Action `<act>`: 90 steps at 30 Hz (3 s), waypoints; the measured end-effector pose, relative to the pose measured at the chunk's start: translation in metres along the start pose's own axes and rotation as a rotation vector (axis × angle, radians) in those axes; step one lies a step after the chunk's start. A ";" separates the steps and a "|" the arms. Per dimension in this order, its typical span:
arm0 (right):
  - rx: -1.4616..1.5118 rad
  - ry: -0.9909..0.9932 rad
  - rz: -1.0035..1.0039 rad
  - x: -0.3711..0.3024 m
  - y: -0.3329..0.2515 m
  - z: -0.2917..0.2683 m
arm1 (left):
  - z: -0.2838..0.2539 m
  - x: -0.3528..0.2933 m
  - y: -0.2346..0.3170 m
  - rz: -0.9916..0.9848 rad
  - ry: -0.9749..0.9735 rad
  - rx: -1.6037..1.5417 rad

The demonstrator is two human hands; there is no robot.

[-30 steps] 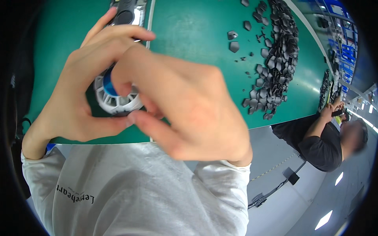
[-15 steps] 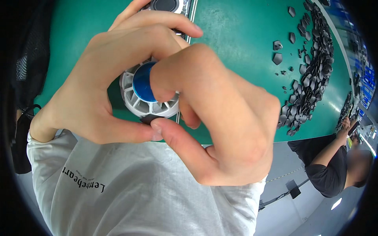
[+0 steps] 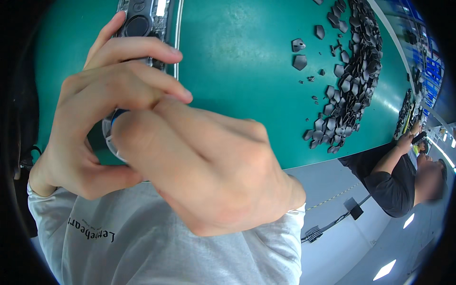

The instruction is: Assembling small plastic components onto a PCB and housing unit at an assembly line station.

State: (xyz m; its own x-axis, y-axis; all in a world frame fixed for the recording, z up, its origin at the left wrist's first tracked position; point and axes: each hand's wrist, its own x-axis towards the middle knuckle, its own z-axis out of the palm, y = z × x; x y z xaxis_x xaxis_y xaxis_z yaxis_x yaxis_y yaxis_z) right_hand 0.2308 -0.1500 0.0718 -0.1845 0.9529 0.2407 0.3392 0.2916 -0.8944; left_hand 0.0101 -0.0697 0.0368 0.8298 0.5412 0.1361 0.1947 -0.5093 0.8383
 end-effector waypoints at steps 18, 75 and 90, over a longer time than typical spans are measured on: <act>-0.616 0.267 0.104 0.007 0.032 -0.091 | 0.010 0.047 0.016 0.142 -0.068 0.173; -0.357 0.270 -0.068 -0.030 -0.010 -0.048 | 0.010 0.100 0.027 0.415 -0.104 -0.049; -0.636 0.212 0.074 -0.008 -0.020 -0.045 | 0.019 0.114 0.009 0.498 0.045 0.123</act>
State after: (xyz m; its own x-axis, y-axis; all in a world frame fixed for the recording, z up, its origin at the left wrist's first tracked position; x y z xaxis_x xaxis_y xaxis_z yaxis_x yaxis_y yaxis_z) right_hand 0.2666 -0.1594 0.1046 0.0237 0.9490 0.3142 0.8333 0.1549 -0.5307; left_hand 0.1169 -0.0254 0.0502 0.8151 0.2399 0.5274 -0.1560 -0.7858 0.5985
